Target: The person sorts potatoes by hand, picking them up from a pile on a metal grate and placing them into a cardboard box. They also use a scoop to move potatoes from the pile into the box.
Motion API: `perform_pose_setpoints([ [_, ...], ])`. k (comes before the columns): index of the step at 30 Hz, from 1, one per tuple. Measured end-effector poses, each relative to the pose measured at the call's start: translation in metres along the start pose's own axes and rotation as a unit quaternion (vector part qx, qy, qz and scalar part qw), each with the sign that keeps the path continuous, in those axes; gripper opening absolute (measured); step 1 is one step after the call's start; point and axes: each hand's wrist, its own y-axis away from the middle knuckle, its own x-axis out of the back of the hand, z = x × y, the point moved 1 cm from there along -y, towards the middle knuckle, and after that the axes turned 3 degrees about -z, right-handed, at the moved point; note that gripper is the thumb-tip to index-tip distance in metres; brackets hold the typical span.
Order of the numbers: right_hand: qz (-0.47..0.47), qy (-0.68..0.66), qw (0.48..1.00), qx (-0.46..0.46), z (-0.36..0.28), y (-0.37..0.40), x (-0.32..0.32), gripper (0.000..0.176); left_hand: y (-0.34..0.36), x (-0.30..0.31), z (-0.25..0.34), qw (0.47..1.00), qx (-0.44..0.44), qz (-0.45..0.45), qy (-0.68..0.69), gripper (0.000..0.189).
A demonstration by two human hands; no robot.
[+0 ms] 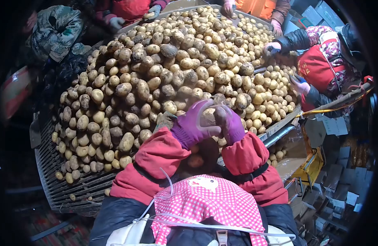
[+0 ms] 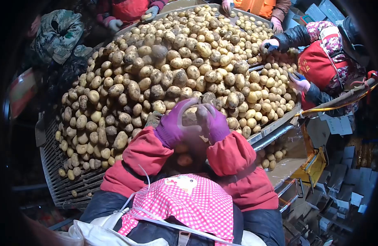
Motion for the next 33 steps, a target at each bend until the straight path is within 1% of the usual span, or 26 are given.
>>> perform_pose_setpoints([
  [2,0.054,0.075,0.993,0.078,0.003,0.007,-0.003,0.039,-0.002,0.0,0.002,0.996,-0.043,-0.012,-0.076,0.079],
  [3,0.041,0.066,0.994,0.071,0.003,0.009,-0.003,0.035,-0.002,-0.002,0.0,0.997,-0.04,-0.013,-0.063,0.077],
  [5,0.017,0.046,0.997,0.054,0.0,0.011,-0.004,0.031,0.005,-0.003,0.011,0.992,-0.053,0.009,-0.111,0.072],
  [7,0.005,0.005,0.998,0.064,0.002,0.013,-0.005,0.03,0.01,-0.005,0.02,0.982,-0.087,0.036,-0.165,0.065],
  [8,-0.002,-0.017,0.997,0.069,0.003,0.014,-0.007,0.029,0.009,-0.004,0.021,0.985,-0.08,0.037,-0.151,0.064],
  [10,-0.013,-0.166,0.986,0.024,0.014,0.018,-0.015,0.032,0.012,-0.001,0.023,0.99,-0.061,0.038,-0.124,0.061],
  [11,-0.037,-0.202,0.979,-0.005,0.031,0.017,-0.022,0.034,0.013,-0.003,0.02,0.99,-0.056,0.065,-0.114,0.05],
  [14,-0.079,-0.293,0.931,-0.205,-0.034,0.005,0.004,0.041,0.007,-0.005,0.007,0.99,0.04,0.112,0.076,0.038],
  [15,-0.049,-0.088,0.989,-0.106,-0.046,0.003,0.001,0.046,0.005,-0.009,-0.007,0.977,0.04,0.157,0.136,0.03],
  [16,-0.033,-0.132,0.972,-0.193,-0.06,0.005,0.001,0.046,0.009,-0.014,-0.019,0.967,0.073,0.163,0.18,0.028],
  [17,-0.006,-0.177,0.945,-0.276,-0.08,0.005,0.004,0.046,0.01,-0.011,-0.014,0.954,0.105,0.17,0.223,0.026],
  [18,0.018,-0.182,0.954,-0.237,-0.081,0.006,0.002,0.046,0.01,-0.008,-0.013,0.938,0.136,0.179,0.264,0.024],
  [19,0.04,-0.187,0.962,-0.195,-0.082,0.007,-0.002,0.046,0.01,-0.01,-0.024,0.929,0.118,0.172,0.305,0.023],
  [20,0.062,-0.192,0.967,-0.154,-0.083,0.008,-0.004,0.046,0.011,-0.01,-0.026,0.936,0.11,0.171,0.287,0.022],
  [22,0.091,-0.118,0.98,-0.135,-0.082,0.009,-0.006,0.039,0.01,-0.012,-0.027,0.949,0.091,0.167,0.253,0.022],
  [23,0.098,-0.09,0.983,-0.122,-0.076,0.01,-0.009,0.037,0.007,-0.023,-0.054,0.941,0.13,0.159,0.27,0.021],
  [24,0.106,-0.064,0.986,-0.11,-0.072,0.01,-0.01,0.035,0.001,-0.04,-0.096,0.931,0.168,0.149,0.286,0.021],
  [25,0.108,-0.02,0.993,-0.032,-0.075,0.012,-0.007,0.033,-0.001,-0.05,-0.123,0.92,0.207,0.14,0.301,0.021],
  [26,0.109,0.023,0.993,0.046,-0.079,0.014,-0.003,0.031,0.002,-0.037,-0.1,0.97,0.112,0.158,0.15,0.021],
  [27,0.11,0.039,0.99,0.082,-0.081,0.014,-0.002,0.029,0.007,-0.014,-0.052,0.985,0.013,0.17,-0.006,0.022],
  [28,0.112,0.054,0.985,0.118,-0.082,0.015,-0.001,0.028,0.007,-0.004,-0.027,0.984,0.028,0.178,0.005,0.022],
  [29,0.115,0.042,0.986,0.113,-0.082,0.014,-0.002,0.028,0.008,0.005,-0.001,0.981,0.044,0.186,0.015,0.023],
  [30,0.113,-0.009,0.991,0.065,-0.081,0.014,-0.003,0.028,0.007,0.005,0.009,0.948,0.171,0.187,0.192,0.023],
  [31,0.115,-0.061,0.991,0.016,-0.08,0.013,-0.004,0.029,0.008,0.0,0.013,0.868,0.29,0.178,0.36,0.024],
  [32,0.111,-0.149,0.98,-0.075,-0.076,0.011,-0.006,0.032,0.009,-0.006,0.01,0.891,0.272,0.194,0.308,0.024],
  [33,0.106,-0.236,0.952,-0.165,-0.07,0.009,-0.009,0.034,0.01,-0.014,0.003,0.91,0.251,0.21,0.253,0.024],
])
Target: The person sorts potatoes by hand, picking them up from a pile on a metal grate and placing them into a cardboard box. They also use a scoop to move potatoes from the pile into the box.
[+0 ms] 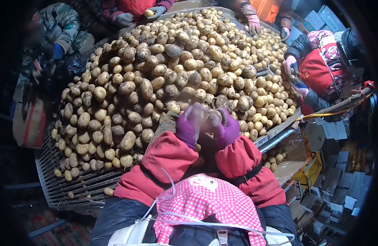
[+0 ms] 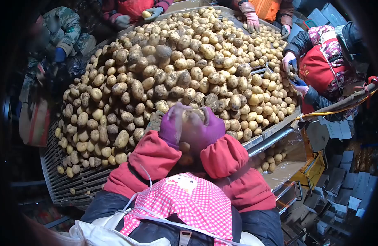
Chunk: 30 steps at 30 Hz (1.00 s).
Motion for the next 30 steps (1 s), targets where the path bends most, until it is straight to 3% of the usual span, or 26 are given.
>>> perform_pose_setpoints([
  [1,-0.014,0.068,0.996,0.06,0.01,-0.007,0.001,0.032,-0.002,-0.002,-0.008,0.998,-0.039,0.018,-0.046,0.024],
  [2,-0.028,0.135,0.983,0.118,0.02,-0.013,0.004,0.031,0.004,-0.007,0.004,0.999,-0.02,0.003,-0.026,0.022],
  [6,-0.039,0.325,0.943,0.066,0.029,-0.021,-0.001,0.027,0.005,-0.002,-0.008,0.958,-0.253,-0.023,-0.131,0.023],
  [8,-0.096,0.107,0.989,-0.031,0.052,-0.028,0.002,0.031,0.004,-0.003,0.003,0.91,-0.342,-0.081,-0.22,0.024],
  [9,-0.141,-0.178,0.969,-0.094,0.088,-0.04,0.007,0.035,0.004,-0.002,0.006,0.878,-0.384,-0.108,-0.264,0.025],
  [11,-0.164,-0.383,0.896,-0.152,0.097,-0.043,0.008,0.045,0.008,-0.003,0.0,0.919,-0.323,-0.132,-0.186,0.027],
  [13,-0.132,-0.249,0.947,-0.156,0.071,-0.027,0.008,0.056,0.003,-0.002,-0.007,0.931,-0.283,-0.141,-0.185,0.028],
  [14,-0.169,-0.304,0.932,-0.097,0.065,-0.032,0.002,0.059,0.004,-0.003,-0.011,0.931,-0.284,-0.161,-0.163,0.036],
  [15,-0.169,-0.115,0.978,0.04,0.056,-0.028,0.008,0.061,0.006,-0.002,-0.014,0.934,-0.281,-0.172,-0.141,0.041],
  [16,-0.154,0.085,0.969,0.173,0.044,-0.021,0.02,0.062,0.006,-0.002,-0.015,0.934,-0.28,-0.188,-0.118,0.047],
  [18,-0.101,0.258,0.942,0.19,0.074,-0.015,0.043,0.065,0.008,-0.004,-0.003,0.932,-0.281,-0.197,-0.121,0.061],
  [19,-0.073,0.002,0.996,0.054,0.078,-0.005,0.057,0.064,0.011,0.001,0.007,0.93,-0.28,-0.187,-0.15,0.069],
  [20,-0.035,-0.259,0.962,-0.078,0.083,0.008,0.067,0.062,0.007,0.008,0.001,0.941,-0.27,-0.175,-0.106,0.066],
  [21,0.01,-0.503,0.843,-0.191,0.087,0.022,0.079,0.061,0.004,0.015,-0.005,0.95,-0.261,-0.163,-0.061,0.063],
  [23,0.111,-0.583,0.789,-0.159,0.097,0.053,0.12,0.061,-0.007,0.035,-0.009,0.934,-0.305,-0.158,-0.093,0.057],
  [25,0.122,-0.56,0.817,-0.058,0.144,0.102,0.166,0.061,-0.013,0.067,-0.031,0.949,-0.273,-0.14,-0.071,0.054],
  [26,0.188,-0.57,0.793,-0.101,0.154,0.13,0.187,0.06,-0.018,0.079,-0.041,0.956,-0.258,-0.131,-0.052,0.052],
  [27,0.319,-0.546,0.763,-0.132,0.155,0.158,0.199,0.06,-0.019,0.086,-0.047,0.961,-0.252,-0.116,-0.024,0.05],
  [29,0.362,-0.59,0.712,-0.116,0.193,0.216,0.24,0.063,-0.021,0.088,-0.047,0.963,-0.257,-0.081,0.019,0.054],
  [30,0.435,-0.57,0.689,-0.105,0.228,0.25,0.257,0.064,-0.03,0.095,-0.05,0.965,-0.251,-0.08,0.019,0.055],
])
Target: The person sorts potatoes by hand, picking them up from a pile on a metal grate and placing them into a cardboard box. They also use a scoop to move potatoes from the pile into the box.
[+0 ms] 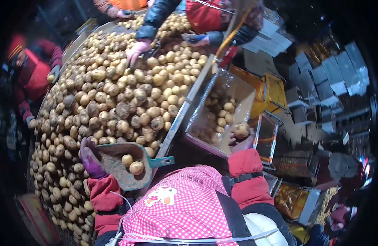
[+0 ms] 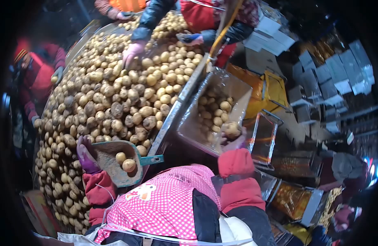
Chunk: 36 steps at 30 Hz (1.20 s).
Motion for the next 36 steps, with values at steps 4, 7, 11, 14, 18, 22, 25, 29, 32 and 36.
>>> perform_pose_setpoints([
  [4,0.112,-0.173,0.958,0.199,-0.048,0.008,0.076,0.076,-0.013,-0.028,0.007,0.998,-0.022,-0.019,-0.053,0.058],
  [7,-0.046,-0.138,0.983,0.108,-0.07,-0.006,0.133,0.071,-0.026,-0.031,-0.007,0.997,-0.023,-0.053,-0.047,0.06],
  [11,-0.065,0.113,0.986,0.1,-0.022,0.005,0.033,0.054,-0.003,-0.037,0.023,0.994,-0.089,-0.059,-0.016,0.07],
  [14,-0.049,0.418,0.903,-0.082,0.036,0.027,-0.094,0.036,0.018,-0.017,0.054,0.996,-0.08,0.016,-0.026,0.054],
  [18,-0.409,0.633,0.654,0.065,0.12,0.09,-0.148,0.056,0.057,0.025,0.082,0.988,-0.019,0.123,-0.094,0.045],
  [22,-0.494,0.833,0.198,0.151,0.177,0.114,-0.2,0.065,0.094,0.057,0.097,0.976,0.012,0.191,-0.108,0.039],
  [25,-0.489,0.773,0.402,0.047,0.182,0.118,-0.209,0.058,0.113,0.069,0.108,0.973,0.012,0.193,-0.124,0.039],
  [29,-0.522,0.69,0.501,-0.015,0.171,0.104,-0.213,0.056,0.117,0.075,0.12,0.959,0.015,0.218,-0.18,0.037],
  [32,-0.476,0.578,0.655,-0.099,0.159,0.098,-0.247,0.046,0.108,0.079,0.114,0.955,-0.033,0.222,-0.193,0.036],
  [36,-0.441,0.535,0.721,0.017,0.149,0.061,-0.287,0.042,0.092,0.057,0.098,0.966,0.005,0.214,-0.147,0.036],
])
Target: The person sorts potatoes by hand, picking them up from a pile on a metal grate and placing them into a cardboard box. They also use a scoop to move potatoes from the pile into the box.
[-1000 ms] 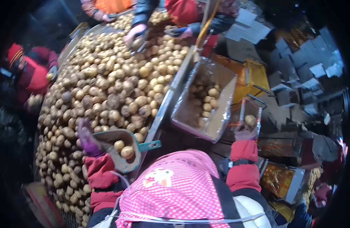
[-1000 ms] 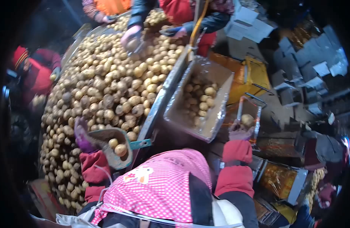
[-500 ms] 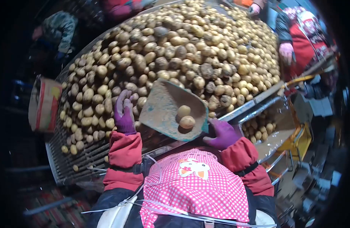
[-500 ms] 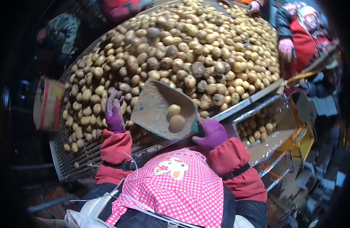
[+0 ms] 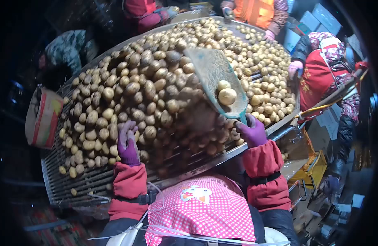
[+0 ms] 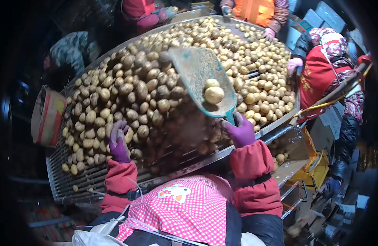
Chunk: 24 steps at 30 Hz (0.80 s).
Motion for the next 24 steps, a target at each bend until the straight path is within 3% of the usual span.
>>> perform_pose_setpoints([
  [2,0.079,0.196,0.971,0.112,-0.004,-0.005,0.002,0.045,-0.004,-0.015,0.004,0.999,-0.005,-0.037,-0.002,0.037],
  [5,0.121,0.342,0.927,0.095,-0.001,0.012,0.006,0.049,-0.009,-0.025,-0.002,0.998,0.022,-0.058,-0.004,0.038],
  [11,0.065,0.212,0.975,0.018,0.03,0.027,-0.02,0.048,-0.017,-0.07,-0.016,0.987,0.014,-0.147,0.06,0.04],
  [12,0.024,0.254,0.966,0.043,0.014,0.03,-0.031,0.047,-0.013,-0.074,-0.027,0.985,0.069,-0.143,-0.072,0.042],
  [15,-0.048,0.181,0.981,0.048,0.028,0.028,-0.05,0.047,0.003,-0.092,-0.041,0.957,0.26,-0.116,0.046,0.043],
  [16,-0.077,0.259,0.961,0.053,0.029,0.026,-0.05,0.044,0.003,-0.097,-0.037,0.944,0.309,-0.101,0.05,0.046],
  [17,-0.106,0.273,0.956,0.008,0.024,0.022,-0.049,0.043,-0.002,-0.102,-0.014,0.917,0.369,-0.114,-0.098,0.043],
  [19,-0.159,0.303,0.936,-0.082,0.012,0.013,-0.044,0.042,0.002,-0.092,-0.046,0.931,0.343,-0.098,-0.074,0.039],
  [20,-0.074,0.354,0.931,0.044,0.02,0.008,-0.04,0.044,0.006,-0.088,-0.062,0.938,0.33,-0.091,-0.061,0.036],
  [23,0.008,0.396,0.887,0.236,-0.011,-0.013,-0.055,0.043,0.011,-0.092,-0.057,0.944,0.298,-0.081,-0.117,0.038],
  [24,-0.029,0.46,0.835,0.299,-0.023,-0.021,-0.067,0.047,0.009,-0.095,-0.05,0.931,0.303,-0.1,-0.179,0.037],
])
